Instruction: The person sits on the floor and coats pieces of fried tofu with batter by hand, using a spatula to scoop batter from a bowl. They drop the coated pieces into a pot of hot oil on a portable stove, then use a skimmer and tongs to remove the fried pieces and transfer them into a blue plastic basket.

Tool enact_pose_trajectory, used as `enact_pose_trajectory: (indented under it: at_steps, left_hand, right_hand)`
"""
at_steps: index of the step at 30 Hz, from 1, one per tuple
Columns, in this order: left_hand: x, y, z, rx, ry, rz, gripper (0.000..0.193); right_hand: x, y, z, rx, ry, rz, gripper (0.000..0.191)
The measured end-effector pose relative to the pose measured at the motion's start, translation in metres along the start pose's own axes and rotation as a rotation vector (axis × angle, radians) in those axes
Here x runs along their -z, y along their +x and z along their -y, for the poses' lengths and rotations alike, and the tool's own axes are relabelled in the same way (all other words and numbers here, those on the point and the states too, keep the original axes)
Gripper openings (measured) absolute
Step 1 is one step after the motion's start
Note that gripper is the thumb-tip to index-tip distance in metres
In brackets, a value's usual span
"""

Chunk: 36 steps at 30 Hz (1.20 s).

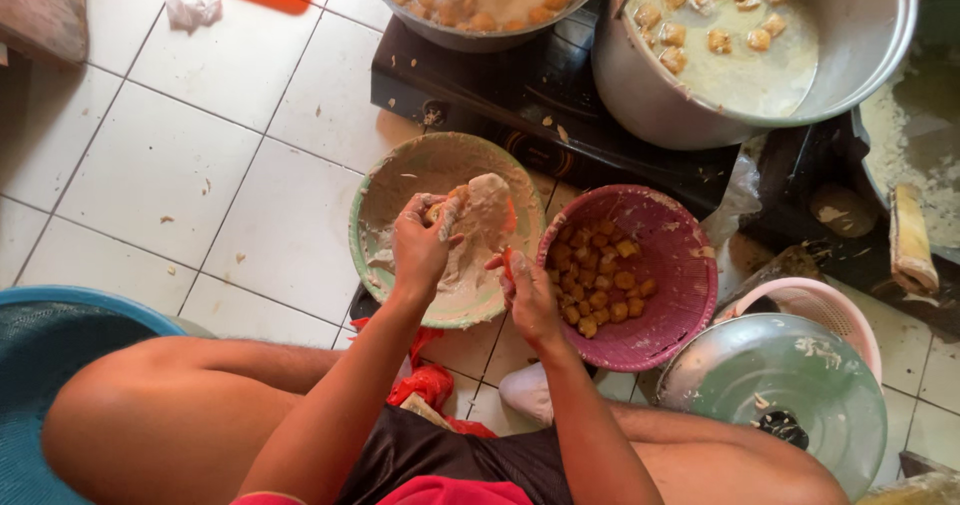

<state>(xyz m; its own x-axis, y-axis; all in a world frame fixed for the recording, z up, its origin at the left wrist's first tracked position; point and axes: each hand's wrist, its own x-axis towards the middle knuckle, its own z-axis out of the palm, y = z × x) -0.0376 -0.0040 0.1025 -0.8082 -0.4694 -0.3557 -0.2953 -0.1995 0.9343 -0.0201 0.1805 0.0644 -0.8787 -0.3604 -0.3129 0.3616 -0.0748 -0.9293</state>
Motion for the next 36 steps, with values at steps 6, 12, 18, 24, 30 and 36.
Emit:
enact_pose_trajectory:
  at_steps: [6,12,18,24,30,36]
  left_hand:
    - [0.000,-0.018,-0.007,-0.113,-0.330,0.349,0.057]
    - [0.008,-0.020,-0.015,-0.100,-0.452,0.537,0.066]
    - [0.003,-0.018,-0.030,-0.150,-0.356,0.398,0.058]
    - [0.019,0.012,0.008,-0.221,-0.381,0.294,0.046]
    - [-0.036,0.015,0.097,0.506,-0.309,0.042,0.034]
    - [-0.166,0.037,-0.024,0.141,-0.605,0.522,0.082]
  right_hand:
    - [0.001,0.000,0.010,0.388,-0.522,-0.192,0.031]
    - [0.014,-0.003,0.033,0.498,-0.726,-0.315,0.020]
    - [0.017,-0.007,0.039,0.735,-0.935,-0.394,0.021]
    - [0.044,0.008,-0.009,0.302,-1.155,-0.240,0.017]
    - [0.023,0.002,-0.102,-0.149,-1.291,0.063,0.025]
    - [0.008,-0.016,-0.122,-0.103,-1.296,0.164,0.047]
